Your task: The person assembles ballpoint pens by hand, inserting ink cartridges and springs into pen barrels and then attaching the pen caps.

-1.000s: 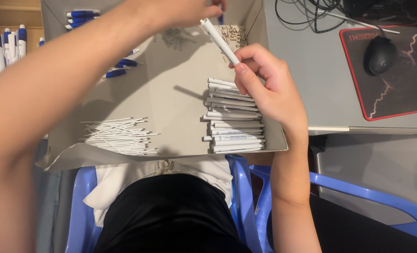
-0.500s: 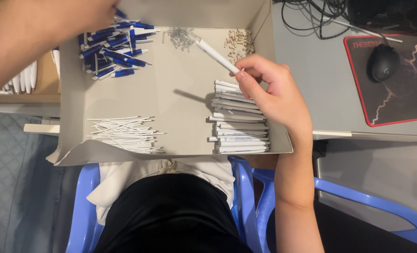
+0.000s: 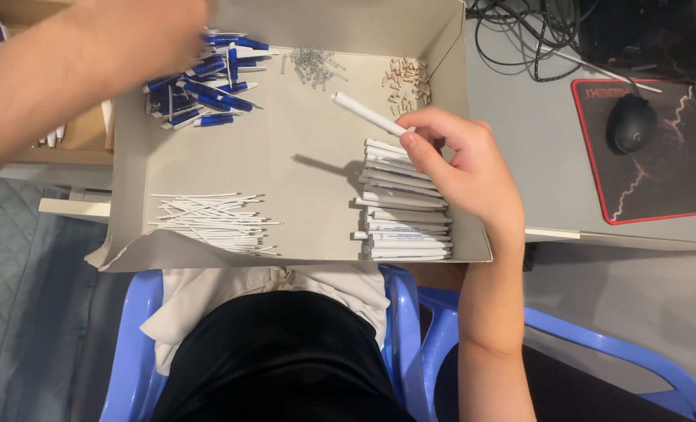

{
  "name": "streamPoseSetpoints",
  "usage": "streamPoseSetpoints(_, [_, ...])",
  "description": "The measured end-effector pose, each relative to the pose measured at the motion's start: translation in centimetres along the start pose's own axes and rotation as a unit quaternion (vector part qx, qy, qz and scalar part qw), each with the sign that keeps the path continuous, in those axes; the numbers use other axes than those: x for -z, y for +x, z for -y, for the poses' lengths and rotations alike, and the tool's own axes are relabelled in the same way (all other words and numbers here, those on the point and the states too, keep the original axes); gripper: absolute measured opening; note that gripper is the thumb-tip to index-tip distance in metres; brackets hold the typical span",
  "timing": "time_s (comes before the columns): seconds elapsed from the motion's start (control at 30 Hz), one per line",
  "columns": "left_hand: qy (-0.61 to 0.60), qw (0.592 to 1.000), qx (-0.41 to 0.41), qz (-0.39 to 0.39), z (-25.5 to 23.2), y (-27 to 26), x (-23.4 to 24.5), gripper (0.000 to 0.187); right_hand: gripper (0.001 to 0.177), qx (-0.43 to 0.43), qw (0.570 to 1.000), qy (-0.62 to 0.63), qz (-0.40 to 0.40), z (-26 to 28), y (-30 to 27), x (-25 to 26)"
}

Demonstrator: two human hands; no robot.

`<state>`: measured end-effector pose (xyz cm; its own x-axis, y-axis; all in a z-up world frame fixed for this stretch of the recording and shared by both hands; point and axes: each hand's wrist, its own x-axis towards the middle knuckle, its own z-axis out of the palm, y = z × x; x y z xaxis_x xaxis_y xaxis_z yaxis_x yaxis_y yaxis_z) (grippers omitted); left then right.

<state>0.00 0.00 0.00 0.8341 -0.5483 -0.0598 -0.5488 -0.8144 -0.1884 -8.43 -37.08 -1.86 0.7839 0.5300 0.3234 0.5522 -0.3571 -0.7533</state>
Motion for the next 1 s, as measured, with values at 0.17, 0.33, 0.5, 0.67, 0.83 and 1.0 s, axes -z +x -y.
streamPoseSetpoints(0.17, [-0.012,1.0,-0.011,0.002,-6.1,-0.9,2.3,0.032,0.013,-0.068,0.992,-0.104,0.034,1.7,0.0,-0.1])
streamPoseSetpoints(0.33, [-0.052,0.989,-0.111,-0.079,-9.5,-1.6,2.1,0.024,0.012,-0.051,0.99,-0.12,0.058,2.0,0.1,-0.1])
streamPoseSetpoints(0.5, [-0.057,0.989,-0.124,-0.059,-10.5,-1.6,1.7,0.029,0.011,-0.04,0.986,-0.133,0.095,2.0,0.3,0.3])
streamPoseSetpoints(0.67, [-0.032,0.992,-0.116,-0.041,-11.1,-2.4,1.8,0.044,0.013,-0.03,0.979,-0.154,0.127,3.1,1.0,0.4])
streamPoseSetpoints(0.83, [0.021,0.99,-0.125,-0.068,-11.8,-3.0,1.4,0.051,0.017,-0.019,0.963,-0.185,0.194,4.4,2.3,-0.3])
streamPoseSetpoints(1.0, [0.033,0.984,-0.158,-0.074,-12.2,-3.7,1.2,0.022,0.029,0.018,0.93,-0.254,0.265,5.9,3.5,-1.6])
